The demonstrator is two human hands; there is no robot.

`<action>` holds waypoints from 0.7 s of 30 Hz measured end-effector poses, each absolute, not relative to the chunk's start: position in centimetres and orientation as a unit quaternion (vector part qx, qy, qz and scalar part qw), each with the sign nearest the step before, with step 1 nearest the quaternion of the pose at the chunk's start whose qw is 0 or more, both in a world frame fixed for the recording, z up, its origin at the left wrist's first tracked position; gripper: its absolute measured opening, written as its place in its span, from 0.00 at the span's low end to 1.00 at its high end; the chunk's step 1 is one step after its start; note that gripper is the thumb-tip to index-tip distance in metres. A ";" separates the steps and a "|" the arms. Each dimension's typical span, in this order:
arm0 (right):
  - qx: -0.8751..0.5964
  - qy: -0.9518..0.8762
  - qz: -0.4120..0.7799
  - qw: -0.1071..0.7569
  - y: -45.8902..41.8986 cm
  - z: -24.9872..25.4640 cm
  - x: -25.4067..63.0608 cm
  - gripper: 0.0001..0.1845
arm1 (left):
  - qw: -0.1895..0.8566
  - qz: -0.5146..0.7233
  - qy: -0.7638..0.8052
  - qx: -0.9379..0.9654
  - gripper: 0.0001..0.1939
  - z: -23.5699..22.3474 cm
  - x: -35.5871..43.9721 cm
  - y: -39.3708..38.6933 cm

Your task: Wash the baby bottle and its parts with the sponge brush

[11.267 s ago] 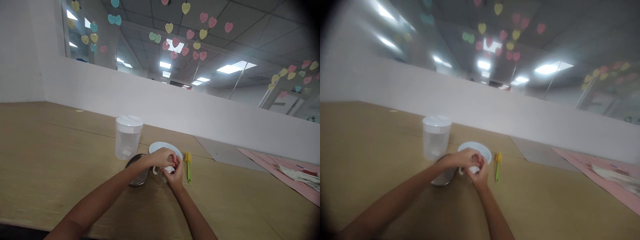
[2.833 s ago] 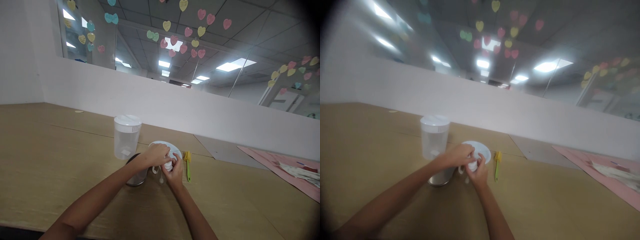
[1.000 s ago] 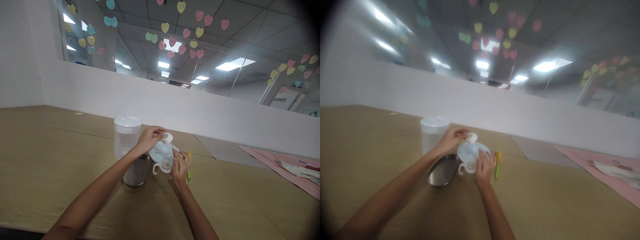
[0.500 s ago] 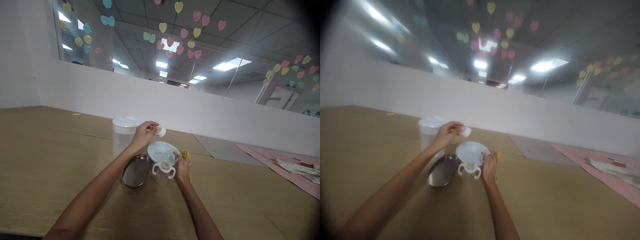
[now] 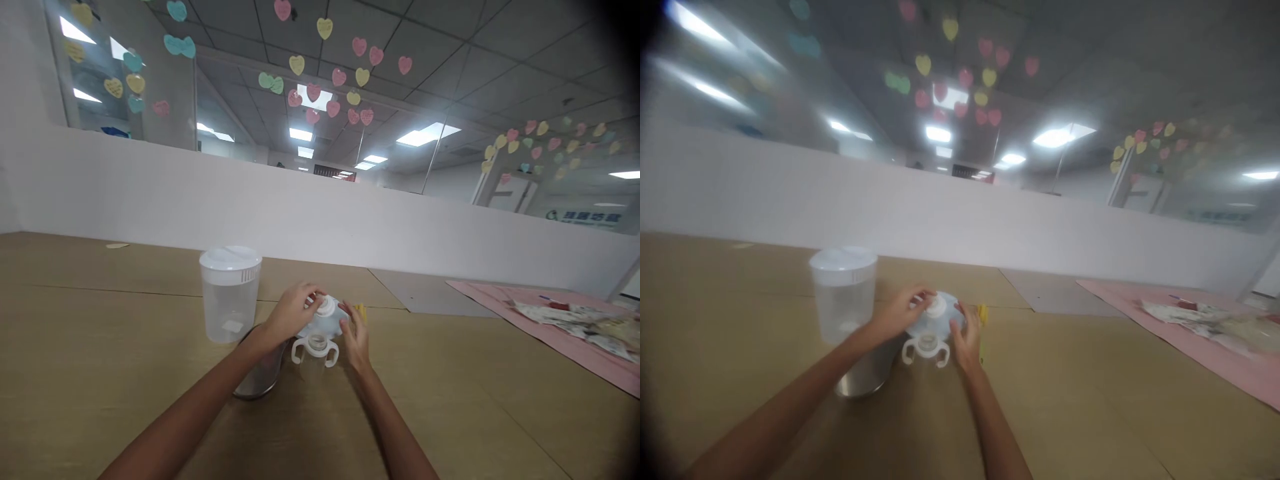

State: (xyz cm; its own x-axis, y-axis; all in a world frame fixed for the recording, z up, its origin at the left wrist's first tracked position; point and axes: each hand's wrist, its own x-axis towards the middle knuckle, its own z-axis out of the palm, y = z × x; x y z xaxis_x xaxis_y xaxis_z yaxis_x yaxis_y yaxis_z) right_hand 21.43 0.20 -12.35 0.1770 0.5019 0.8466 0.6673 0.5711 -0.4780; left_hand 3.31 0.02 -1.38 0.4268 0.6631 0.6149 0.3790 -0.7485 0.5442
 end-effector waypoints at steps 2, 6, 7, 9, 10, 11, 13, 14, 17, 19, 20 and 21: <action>-0.452 -0.659 -0.116 0.590 -0.2 -11.9 21.1 0.24 | 0.133 0.399 0.301 0.856 0.12 -1.9 4.1 -0.7; -0.424 -0.702 -0.191 0.539 -0.6 -11.4 20.5 0.19 | 0.054 0.346 0.282 0.893 0.13 -2.2 4.8 -1.8; -0.419 -0.706 -0.196 0.535 -0.7 -11.3 20.5 0.18 | 0.043 0.340 0.279 0.897 0.13 -2.2 4.8 -2.0; -0.420 -0.703 -0.206 0.536 -0.8 -11.2 20.4 0.19 | 0.033 0.340 0.275 0.899 0.14 -2.1 4.8 -2.1; -0.420 -0.699 -0.213 0.538 -0.8 -11.2 20.5 0.20 | 0.031 0.343 0.276 0.897 0.14 -2.0 4.7 -2.1; -0.421 -0.693 -0.221 0.542 -0.9 -11.1 20.5 0.21 | 0.031 0.345 0.279 0.896 0.14 -1.9 4.7 -2.1; -0.418 -0.684 -0.239 0.549 -0.9 -11.1 20.5 0.23 | 0.036 0.341 0.290 0.893 0.15 -1.8 4.6 -2.1; -0.415 -0.682 -0.248 0.549 -1.0 -11.1 20.5 0.24 | 0.039 0.334 0.296 0.894 0.15 -1.7 4.6 -2.1; -0.403 -0.683 -0.270 0.545 -1.0 -11.0 20.5 0.27 | 0.017 0.304 0.302 0.903 0.11 -1.8 4.9 -2.2; -0.392 -0.685 -0.279 0.547 -1.1 -10.9 20.4 0.27 | -0.031 0.283 0.300 0.910 0.11 -2.1 5.1 -2.3; -0.389 -0.685 -0.280 0.548 -1.2 -10.9 20.4 0.27 | -0.057 0.272 0.301 0.912 0.11 -2.2 5.3 -2.3; -0.390 -0.686 -0.279 0.547 -1.3 -10.8 20.4 0.27 | -0.081 0.260 0.301 0.914 0.11 -2.4 5.4 -2.4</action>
